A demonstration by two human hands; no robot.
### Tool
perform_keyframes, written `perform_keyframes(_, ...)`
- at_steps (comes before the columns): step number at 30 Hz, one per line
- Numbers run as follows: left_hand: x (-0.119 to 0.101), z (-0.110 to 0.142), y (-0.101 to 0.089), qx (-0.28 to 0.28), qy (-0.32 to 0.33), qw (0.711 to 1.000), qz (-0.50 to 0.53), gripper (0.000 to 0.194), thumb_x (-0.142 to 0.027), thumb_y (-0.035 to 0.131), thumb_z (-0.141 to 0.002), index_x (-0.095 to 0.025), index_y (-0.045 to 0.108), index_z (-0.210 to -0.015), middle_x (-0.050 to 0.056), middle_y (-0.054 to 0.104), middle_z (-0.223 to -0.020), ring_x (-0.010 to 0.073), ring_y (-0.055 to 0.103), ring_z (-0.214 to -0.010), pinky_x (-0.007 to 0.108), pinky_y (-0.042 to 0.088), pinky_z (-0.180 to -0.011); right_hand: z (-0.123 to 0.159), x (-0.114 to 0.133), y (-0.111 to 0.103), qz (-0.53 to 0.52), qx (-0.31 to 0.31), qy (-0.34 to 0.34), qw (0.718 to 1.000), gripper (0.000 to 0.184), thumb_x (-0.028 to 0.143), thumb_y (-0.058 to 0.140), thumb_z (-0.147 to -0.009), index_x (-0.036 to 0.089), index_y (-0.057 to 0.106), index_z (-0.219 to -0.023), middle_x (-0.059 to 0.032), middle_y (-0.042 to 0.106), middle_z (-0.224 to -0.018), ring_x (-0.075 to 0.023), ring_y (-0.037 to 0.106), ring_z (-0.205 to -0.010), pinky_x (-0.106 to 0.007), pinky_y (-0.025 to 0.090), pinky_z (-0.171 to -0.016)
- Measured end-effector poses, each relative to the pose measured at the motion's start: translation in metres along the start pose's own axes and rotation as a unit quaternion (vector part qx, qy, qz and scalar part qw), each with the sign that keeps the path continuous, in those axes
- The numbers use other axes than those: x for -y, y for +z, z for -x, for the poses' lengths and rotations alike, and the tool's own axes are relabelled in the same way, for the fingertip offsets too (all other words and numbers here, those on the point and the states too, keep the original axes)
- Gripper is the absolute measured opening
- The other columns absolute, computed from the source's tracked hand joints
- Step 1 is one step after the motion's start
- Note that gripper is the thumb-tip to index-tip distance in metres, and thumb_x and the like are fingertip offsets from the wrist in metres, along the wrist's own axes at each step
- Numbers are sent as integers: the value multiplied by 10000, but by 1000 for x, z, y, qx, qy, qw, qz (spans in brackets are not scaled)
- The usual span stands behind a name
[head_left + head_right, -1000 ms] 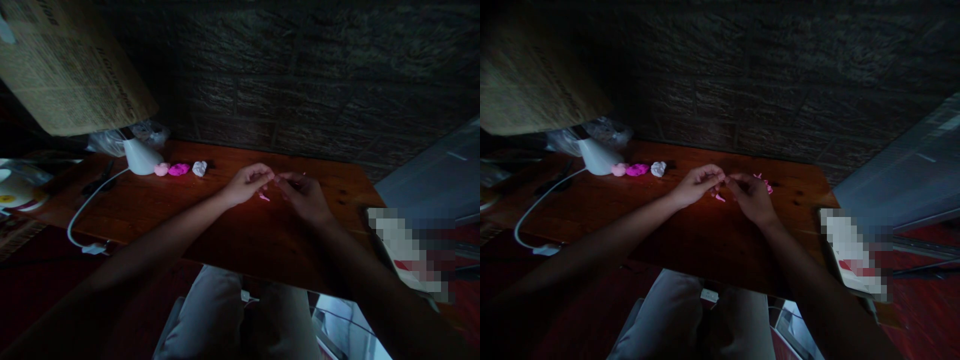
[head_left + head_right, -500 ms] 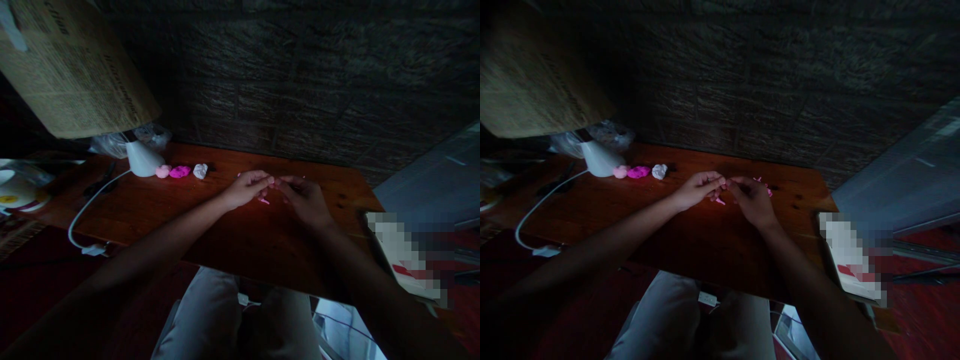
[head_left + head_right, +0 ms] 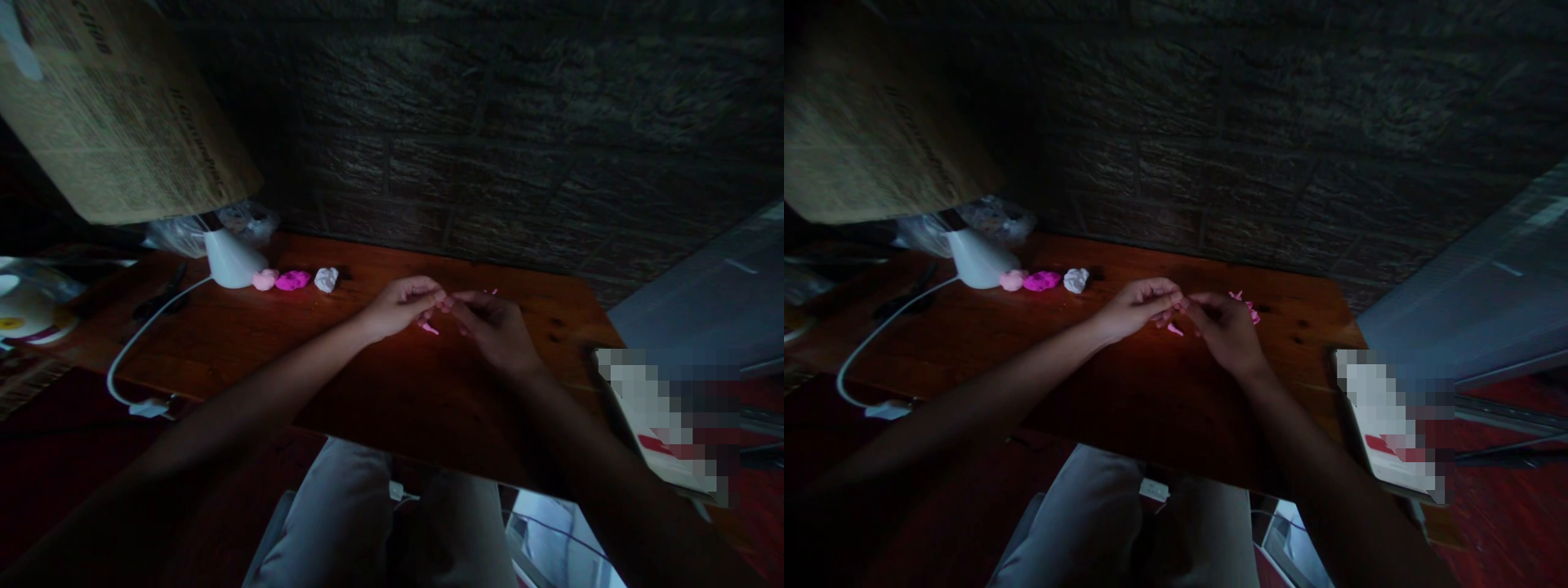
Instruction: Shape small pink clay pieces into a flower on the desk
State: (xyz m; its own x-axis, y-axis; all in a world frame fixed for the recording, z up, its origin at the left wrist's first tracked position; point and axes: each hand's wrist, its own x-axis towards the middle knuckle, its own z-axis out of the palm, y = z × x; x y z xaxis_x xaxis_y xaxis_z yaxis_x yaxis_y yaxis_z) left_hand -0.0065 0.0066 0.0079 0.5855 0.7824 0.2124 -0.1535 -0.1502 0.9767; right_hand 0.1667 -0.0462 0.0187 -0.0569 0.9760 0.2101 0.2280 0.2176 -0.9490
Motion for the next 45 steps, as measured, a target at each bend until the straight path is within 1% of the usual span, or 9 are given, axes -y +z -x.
perform_keyframes(5,1,0,0,-3,3,1000,5,219,-343,673,-872,-131,636,-830,-20,596,-667,56,477,-540,200,397,-537,-1,-2,0,-17,-20,5,1000,350,518,754,-756,192,749,-885,-45,738,-828,-105,541,-559,-252,453,-513)
perform_keyframes(11,3,-1,1,-12,-48,997,63,281,-381,728,-826,-122,673,-920,-15,611,-696,55,518,-573,195,446,-575,-1,0,-1,8,-29,7,1000,387,557,710,-784,178,737,-858,-56,721,-812,-117,558,-592,-243,448,-510)
perform_keyframes(14,6,-2,1,-18,-52,996,76,289,-337,757,-798,-131,682,-986,-7,641,-750,53,526,-593,199,453,-589,-1,0,-1,14,-32,8,999,415,580,707,-775,177,738,-867,-35,685,-741,-110,538,-557,-246,442,-505)
perform_keyframes(18,8,-2,0,-38,-52,996,66,263,-300,774,-773,-132,694,-959,10,669,-793,52,521,-597,196,446,-574,0,-1,-1,16,-23,12,1000,406,566,699,-791,173,743,-882,3,616,-612,-100,500,-508,-251,432,-511)
perform_keyframes(24,4,-1,1,-52,-41,995,73,219,-310,742,-809,-122,683,-906,19,666,-823,54,531,-608,200,480,-585,-1,-3,1,-12,-33,16,999,383,553,691,-797,188,751,-896,-51,717,-855,-79,486,-523,-243,422,-495)
perform_keyframes(29,1,0,3,-26,-29,999,37,247,-370,698,-852,-127,651,-857,0,617,-710,62,526,-582,193,473,-563,-2,-2,0,-5,-37,15,999,378,548,668,-816,189,761,-893,-50,710,-819,-91,491,-538,-241,429,-494)
perform_keyframes(36,2,1,1,-5,30,1000,1,271,-403,692,-861,-134,665,-845,-38,544,-584,49,432,-482,202,399,-511,-1,1,-1,10,-44,17,999,380,548,665,-831,191,769,-909,-50,718,-799,-101,506,-550,-244,433,-504)
perform_keyframes(40,3,1,-1,-13,27,999,-13,271,-405,733,-819,-138,689,-844,-34,567,-587,51,429,-477,206,382,-503,0,5,-1,15,-44,16,999,374,556,684,-815,200,785,-869,-24,686,-697,-114,516,-554,-251,433,-516)
perform_keyframes(45,3,1,-1,-14,24,999,-37,266,-395,731,-823,-131,697,-834,-47,538,-542,48,434,-461,198,357,-491,0,3,1,-13,-38,24,999,361,560,749,-739,216,793,-842,-25,724,-776,-116,531,-583,-246,432,-510)
